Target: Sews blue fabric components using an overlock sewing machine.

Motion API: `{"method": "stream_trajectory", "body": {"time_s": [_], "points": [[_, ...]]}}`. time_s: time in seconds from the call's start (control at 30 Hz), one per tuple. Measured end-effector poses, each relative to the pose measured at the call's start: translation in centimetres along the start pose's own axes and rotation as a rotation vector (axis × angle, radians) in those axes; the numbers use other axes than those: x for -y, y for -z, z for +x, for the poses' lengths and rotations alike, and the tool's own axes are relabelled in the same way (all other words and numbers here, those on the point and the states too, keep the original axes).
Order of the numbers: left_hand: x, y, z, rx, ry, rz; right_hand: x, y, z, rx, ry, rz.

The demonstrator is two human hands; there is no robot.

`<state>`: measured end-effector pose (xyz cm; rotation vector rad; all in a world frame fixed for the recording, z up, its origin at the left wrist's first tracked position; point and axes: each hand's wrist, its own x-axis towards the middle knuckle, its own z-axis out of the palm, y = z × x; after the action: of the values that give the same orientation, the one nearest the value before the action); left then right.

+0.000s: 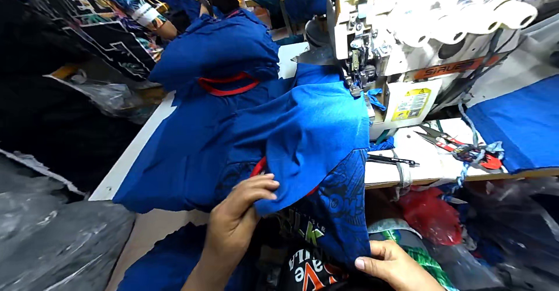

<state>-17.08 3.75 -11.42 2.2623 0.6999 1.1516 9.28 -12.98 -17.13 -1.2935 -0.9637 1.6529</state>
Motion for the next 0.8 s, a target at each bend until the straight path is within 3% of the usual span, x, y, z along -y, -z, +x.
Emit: {"method": "stream_trajectory", "body": {"time_s": [0.13, 0.23, 0.3, 0.43, 0.6, 0.8], "points": [[-8.6, 2.6, 1.1, 0.155, -0.216, -0.005, 1.5, -1.1, -1.5, 0.042, 0.117, -0.131], [-12.9, 1.0, 0.5, 0.261, -0.223, -0.008, 4.5, -2.8, -3.8, 0.088, 0.465, -0.257], [-12.9, -1.7, -0.3, 0.281, -0.227, 0.074, 5.8, -3.4, -4.6, 0.087, 0.639, -0.333], [-10.1, -5.3, -2.6, 0.239, -0.243, 0.235, 4.9, -3.8, -4.8, 0.032, 0.567, -0.31], [-9.4, -5.4, -3.5, 0.199, -0.246, 0.184, 3.6, -3.6, -5.0, 0.052, 0.497, -0.252], [-8.5, -4.5, -3.1, 0.27, -0.295, 0.073, 3.1, -3.9, -5.3, 0.085, 0.458, -0.235]]}}
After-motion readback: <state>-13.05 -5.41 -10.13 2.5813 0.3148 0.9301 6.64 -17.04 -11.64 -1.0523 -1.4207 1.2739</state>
